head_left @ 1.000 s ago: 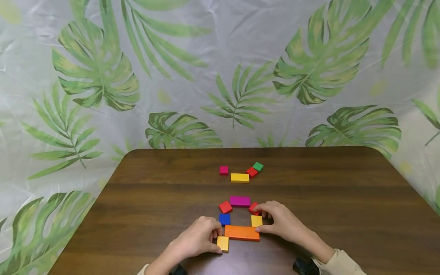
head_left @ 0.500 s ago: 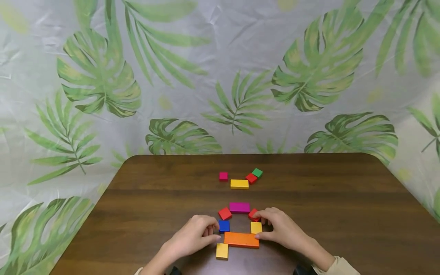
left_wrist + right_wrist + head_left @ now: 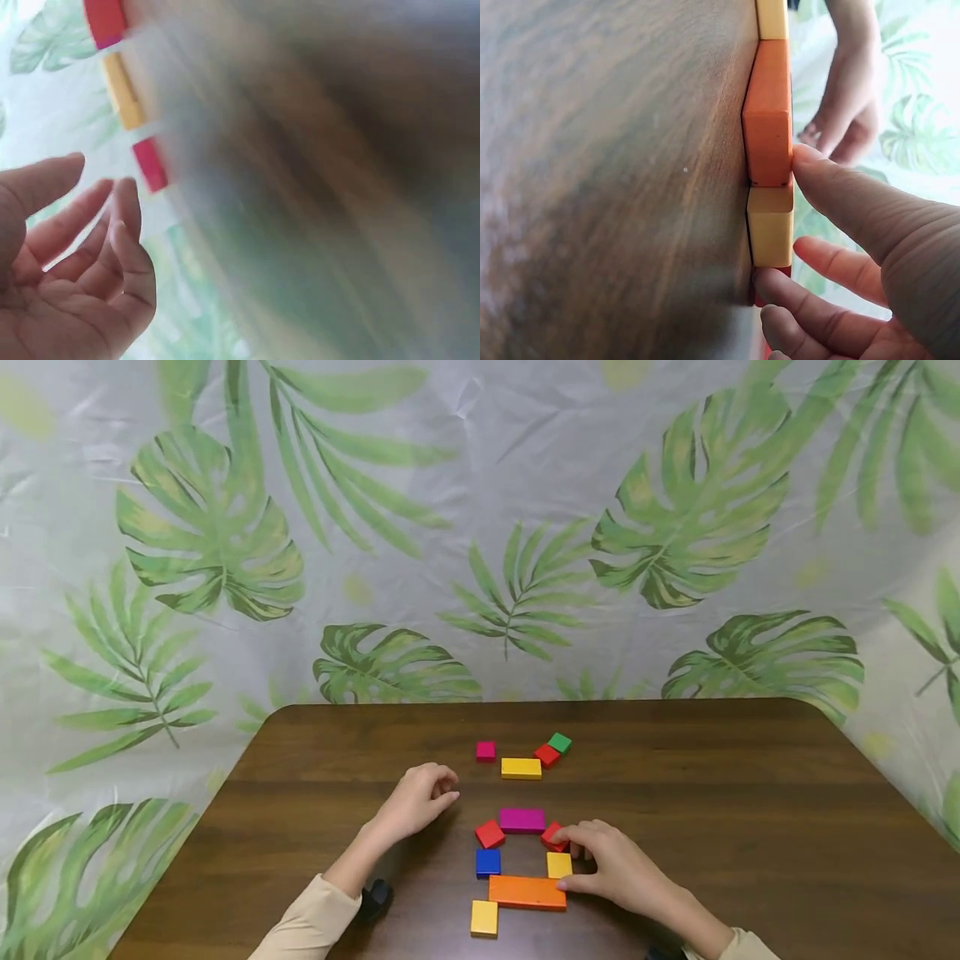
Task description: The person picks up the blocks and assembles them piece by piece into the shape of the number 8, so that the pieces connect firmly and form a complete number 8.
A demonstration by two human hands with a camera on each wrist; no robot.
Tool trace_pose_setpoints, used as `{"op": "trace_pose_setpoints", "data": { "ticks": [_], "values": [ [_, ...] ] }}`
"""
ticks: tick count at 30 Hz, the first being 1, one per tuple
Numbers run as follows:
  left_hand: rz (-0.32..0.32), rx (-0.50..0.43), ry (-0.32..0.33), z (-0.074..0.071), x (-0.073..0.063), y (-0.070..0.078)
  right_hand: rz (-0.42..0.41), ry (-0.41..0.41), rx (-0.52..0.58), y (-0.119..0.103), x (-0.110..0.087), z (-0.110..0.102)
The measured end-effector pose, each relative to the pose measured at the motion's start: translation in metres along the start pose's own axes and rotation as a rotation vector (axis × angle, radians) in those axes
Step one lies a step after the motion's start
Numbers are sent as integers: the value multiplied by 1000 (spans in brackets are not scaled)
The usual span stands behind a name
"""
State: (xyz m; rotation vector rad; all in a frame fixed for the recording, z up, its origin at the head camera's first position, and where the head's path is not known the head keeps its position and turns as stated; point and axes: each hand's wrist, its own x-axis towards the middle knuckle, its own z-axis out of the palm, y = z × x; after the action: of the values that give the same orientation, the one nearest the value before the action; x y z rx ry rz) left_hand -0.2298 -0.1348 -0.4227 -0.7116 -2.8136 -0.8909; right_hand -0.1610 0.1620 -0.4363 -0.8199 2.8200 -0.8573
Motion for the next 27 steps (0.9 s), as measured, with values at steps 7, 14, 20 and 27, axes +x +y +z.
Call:
{"op": "trace_pose_setpoints", "data": {
  "ticks": [7, 14, 20, 27],
  "values": [
    [-43, 36, -31, 11, 40, -5, -17, 3, 25, 1, -2, 0],
    [-100, 38, -67, 19, 66, -6, -18, 5, 31, 1, -3, 0],
    [-169, 29, -123, 24, 79, -6, 1, -13, 58, -2, -4, 0],
    [-148, 74, -99, 25, 90, -2, -8, -4, 32, -2, -2, 0]
  ]
}}
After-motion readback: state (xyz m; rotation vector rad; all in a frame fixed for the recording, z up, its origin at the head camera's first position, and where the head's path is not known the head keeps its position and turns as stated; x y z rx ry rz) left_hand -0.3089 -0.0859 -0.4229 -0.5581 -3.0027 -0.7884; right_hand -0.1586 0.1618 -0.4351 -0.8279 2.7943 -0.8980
